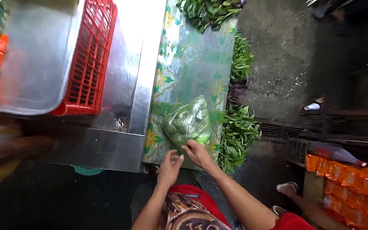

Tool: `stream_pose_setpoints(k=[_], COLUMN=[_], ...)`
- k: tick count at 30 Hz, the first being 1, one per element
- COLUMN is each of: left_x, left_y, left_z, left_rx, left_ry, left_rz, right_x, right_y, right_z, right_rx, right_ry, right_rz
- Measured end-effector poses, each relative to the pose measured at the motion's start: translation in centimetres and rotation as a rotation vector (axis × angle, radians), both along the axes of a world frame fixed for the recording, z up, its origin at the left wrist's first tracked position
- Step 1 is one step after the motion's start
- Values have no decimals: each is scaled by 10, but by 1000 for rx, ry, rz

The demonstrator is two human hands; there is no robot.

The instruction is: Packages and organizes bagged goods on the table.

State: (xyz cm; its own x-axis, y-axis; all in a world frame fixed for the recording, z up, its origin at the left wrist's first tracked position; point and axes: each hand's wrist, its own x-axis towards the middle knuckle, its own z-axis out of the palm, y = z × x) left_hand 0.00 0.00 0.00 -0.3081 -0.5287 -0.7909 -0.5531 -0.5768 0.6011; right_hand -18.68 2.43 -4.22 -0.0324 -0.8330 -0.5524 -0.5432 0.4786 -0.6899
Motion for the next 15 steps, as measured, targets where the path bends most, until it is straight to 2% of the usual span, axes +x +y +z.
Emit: stream_pose_setpoints(k=[3,6,10,12,15], left_x=[-39,-62,-86,-88,-78], left_y=[-22,-45,-83,-91,-82], left_z=[-25,-24,-19,-20,-25], left_rx=[27,20,20,-1,-246], left_ry=[-97,-220,-393,-416,-331], left_rz=[-35,-115,-487,-592,-452], right_x=[1,-14,-35,-38,-40], right_y=[19,6,-21,-26,-28], right_z=[5,14,-1,-15,-16], right_rx=[-21,-63,9,9,-90], right_ry=[-9,64,197,266,257], right_rz=[-100,-127,-132,-121,-136])
